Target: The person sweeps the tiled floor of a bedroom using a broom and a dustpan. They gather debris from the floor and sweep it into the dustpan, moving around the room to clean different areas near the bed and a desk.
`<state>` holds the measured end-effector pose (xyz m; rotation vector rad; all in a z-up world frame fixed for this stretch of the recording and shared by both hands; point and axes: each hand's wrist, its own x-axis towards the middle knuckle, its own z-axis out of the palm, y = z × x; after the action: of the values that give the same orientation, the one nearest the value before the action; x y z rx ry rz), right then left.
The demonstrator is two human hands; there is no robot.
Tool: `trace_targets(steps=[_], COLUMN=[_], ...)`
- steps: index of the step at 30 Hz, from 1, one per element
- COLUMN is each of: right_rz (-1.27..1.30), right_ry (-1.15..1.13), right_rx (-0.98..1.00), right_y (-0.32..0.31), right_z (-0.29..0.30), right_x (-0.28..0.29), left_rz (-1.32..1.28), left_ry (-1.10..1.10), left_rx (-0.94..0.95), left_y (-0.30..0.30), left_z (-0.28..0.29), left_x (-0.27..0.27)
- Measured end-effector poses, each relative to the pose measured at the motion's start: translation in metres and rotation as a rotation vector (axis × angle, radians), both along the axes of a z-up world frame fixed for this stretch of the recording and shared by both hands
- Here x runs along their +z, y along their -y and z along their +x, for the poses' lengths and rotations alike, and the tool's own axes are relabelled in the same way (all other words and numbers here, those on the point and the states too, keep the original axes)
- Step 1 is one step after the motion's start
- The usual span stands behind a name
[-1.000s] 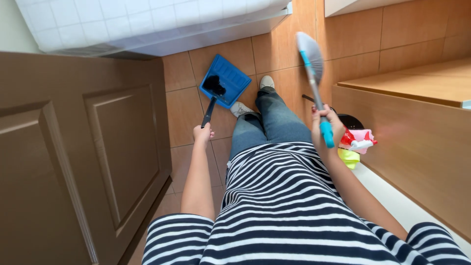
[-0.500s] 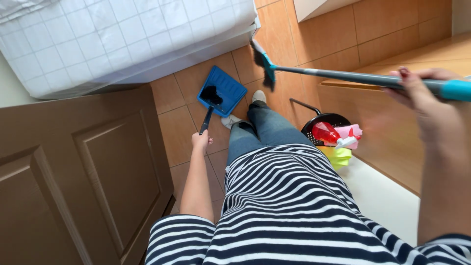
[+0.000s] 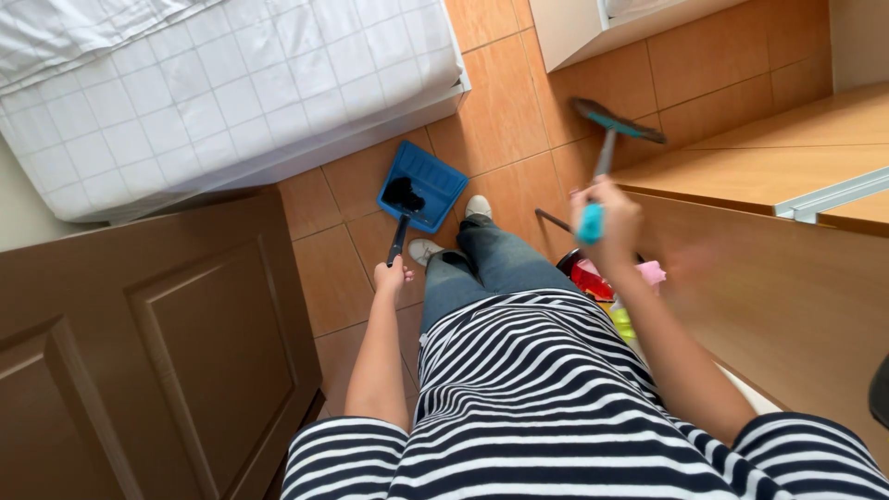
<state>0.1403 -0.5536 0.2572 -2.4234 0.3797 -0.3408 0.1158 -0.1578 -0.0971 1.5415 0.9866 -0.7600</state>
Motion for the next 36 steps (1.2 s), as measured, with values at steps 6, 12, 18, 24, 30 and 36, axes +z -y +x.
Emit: trace_targets(steps=[6,12,18,24,30,36], right_rz=[0.022,0.495,0.350,1.570,1.944,1.859], right_ry=[-0.134,-0.284,-0.414,-0.589,-0.505,-0.576], right_rx=[-0.055,-0.062,-0.060,-0.070,-0.750,-1.074], right_y=[-0.068,-0.073,-0.063,-0.087,-0.152,-0.176], right_z=[-0.027,-0.030,-0.071,-0.120,-0.168,-0.186], right_x=[0.008,0.032,0.023,0.014,-0.040,-0.099], left_rz=[-0.063,-0.083,-0.152,-0.142,-0.099,-0.091], left_ry=[-0.041,-0.071,-0.170,-0.210,-0.201,-0.218], left_rx=[-0.004,-0.043,-0.180,-0.258,-0.458,-0.466], left_y=[0.019,0.021,-0.017,-0.065,-0.102,-0.107], left_z=[0.003,0.018,0.041,0.065,0.075,0.089], left_x=[-0.011,-0.024,-0.013,-0.016,-0.014,-0.011])
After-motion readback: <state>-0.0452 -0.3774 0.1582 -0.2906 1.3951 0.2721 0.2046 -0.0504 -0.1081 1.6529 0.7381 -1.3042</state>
